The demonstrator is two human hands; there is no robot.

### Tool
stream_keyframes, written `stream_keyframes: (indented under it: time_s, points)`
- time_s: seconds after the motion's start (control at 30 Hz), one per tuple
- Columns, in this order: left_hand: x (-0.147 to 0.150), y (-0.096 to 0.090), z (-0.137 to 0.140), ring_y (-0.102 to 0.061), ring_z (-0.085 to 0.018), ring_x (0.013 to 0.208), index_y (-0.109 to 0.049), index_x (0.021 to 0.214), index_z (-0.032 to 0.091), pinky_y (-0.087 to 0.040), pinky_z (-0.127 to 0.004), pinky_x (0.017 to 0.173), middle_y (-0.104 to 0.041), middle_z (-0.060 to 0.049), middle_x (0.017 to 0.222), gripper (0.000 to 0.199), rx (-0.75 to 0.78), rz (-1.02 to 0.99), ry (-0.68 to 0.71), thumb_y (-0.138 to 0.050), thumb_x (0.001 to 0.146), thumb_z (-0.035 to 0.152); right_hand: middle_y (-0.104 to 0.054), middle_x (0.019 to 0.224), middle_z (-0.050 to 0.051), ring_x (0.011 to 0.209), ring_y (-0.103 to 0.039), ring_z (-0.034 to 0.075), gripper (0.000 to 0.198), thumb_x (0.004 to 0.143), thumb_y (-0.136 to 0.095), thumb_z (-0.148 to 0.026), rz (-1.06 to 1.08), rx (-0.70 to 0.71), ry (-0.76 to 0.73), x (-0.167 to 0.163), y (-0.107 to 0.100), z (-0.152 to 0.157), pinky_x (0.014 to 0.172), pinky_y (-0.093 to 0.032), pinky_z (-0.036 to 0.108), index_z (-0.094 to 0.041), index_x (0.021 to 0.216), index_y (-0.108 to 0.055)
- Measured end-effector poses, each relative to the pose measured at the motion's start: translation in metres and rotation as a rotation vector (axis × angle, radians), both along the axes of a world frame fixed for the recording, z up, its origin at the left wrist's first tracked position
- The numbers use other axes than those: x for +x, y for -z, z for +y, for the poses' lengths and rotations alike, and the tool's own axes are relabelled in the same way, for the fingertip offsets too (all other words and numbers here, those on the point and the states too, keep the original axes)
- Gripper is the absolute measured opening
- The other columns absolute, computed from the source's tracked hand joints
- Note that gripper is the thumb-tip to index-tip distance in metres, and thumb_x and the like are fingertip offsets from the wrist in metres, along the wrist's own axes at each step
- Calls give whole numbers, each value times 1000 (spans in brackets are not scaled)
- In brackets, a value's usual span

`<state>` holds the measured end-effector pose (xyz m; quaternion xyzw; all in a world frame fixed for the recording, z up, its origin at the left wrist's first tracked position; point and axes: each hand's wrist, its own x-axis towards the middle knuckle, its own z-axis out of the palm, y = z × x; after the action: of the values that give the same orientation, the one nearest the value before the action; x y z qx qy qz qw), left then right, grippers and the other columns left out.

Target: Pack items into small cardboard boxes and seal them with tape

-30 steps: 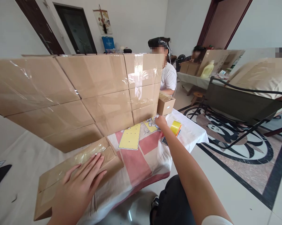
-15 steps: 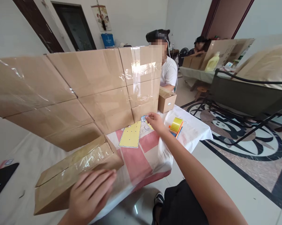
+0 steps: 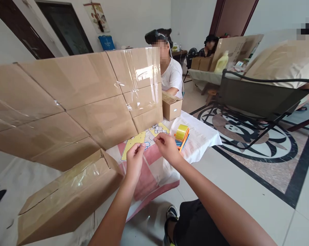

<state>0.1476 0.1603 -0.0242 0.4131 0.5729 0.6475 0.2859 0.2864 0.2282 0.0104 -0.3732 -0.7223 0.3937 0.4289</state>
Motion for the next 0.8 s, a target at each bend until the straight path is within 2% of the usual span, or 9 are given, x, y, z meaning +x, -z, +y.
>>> stream_keyframes:
  time_s: [0.07, 0.17, 0.3, 0.43, 0.53, 0.63, 0.8]
  points:
    - [1, 1, -2, -29, -12, 61, -43, 65, 21, -25, -26, 55, -29, 4, 64, 38, -6, -18, -20, -58, 92, 42, -59, 72, 1, 66, -51, 15, 17, 88, -56, -29, -9, 14, 18, 5, -1, 3, 64, -39, 30, -18, 77, -62]
    - [4, 0, -2, -28, -12, 62, -38, 64, 21, -26, -25, 56, -28, 4, 65, 40, 0, 26, -16, -56, 93, 42, -59, 73, 0, 65, -50, 14, 12, 87, -63, -29, -55, 27, -61, 6, 1, 7, 64, -39, 29, -18, 88, -68]
    - [12, -1, -2, -27, -12, 63, -38, 64, 20, -26, -25, 57, -28, 4, 65, 40, 9, 26, -12, -56, 94, 40, -60, 75, 1, 67, -50, 14, 6, 86, -67, -21, -130, 139, -132, 2, 8, 4, 65, -38, 29, -19, 80, -68]
    - [15, -1, -2, -23, -11, 59, -34, 61, 21, -23, -25, 53, -23, 5, 63, 44, 17, -130, -8, -60, 91, 40, -61, 80, 2, 70, -52, 14, 11, 89, -61, -18, -98, 235, -126, 3, 5, 0, 65, -39, 29, -19, 80, -66]
    - [10, 0, -4, -26, -11, 59, -38, 62, 21, -26, -25, 54, -26, 5, 62, 42, 83, -136, -70, -59, 92, 41, -59, 75, 1, 67, -51, 14, 13, 90, -60, -24, -4, 129, -81, 9, -4, 0, 63, -39, 29, -19, 78, -61]
    - [3, 2, -4, -32, -12, 60, -44, 63, 21, -30, -25, 57, -31, 4, 63, 40, 100, -17, -116, -57, 94, 42, -54, 67, -1, 62, -48, 14, 17, 89, -61, -32, 60, -25, -62, 16, -12, 0, 59, -37, 29, -19, 78, -59]
    - [3, 4, 21, -57, -16, 78, -68, 78, 20, -44, -27, 70, -62, -3, 84, 21, 12, 282, -39, -59, 90, 35, -53, 66, -2, 61, -47, 14, 22, 89, -59, -38, 123, -105, -43, 19, -11, -6, 57, -36, 28, -20, 78, -58]
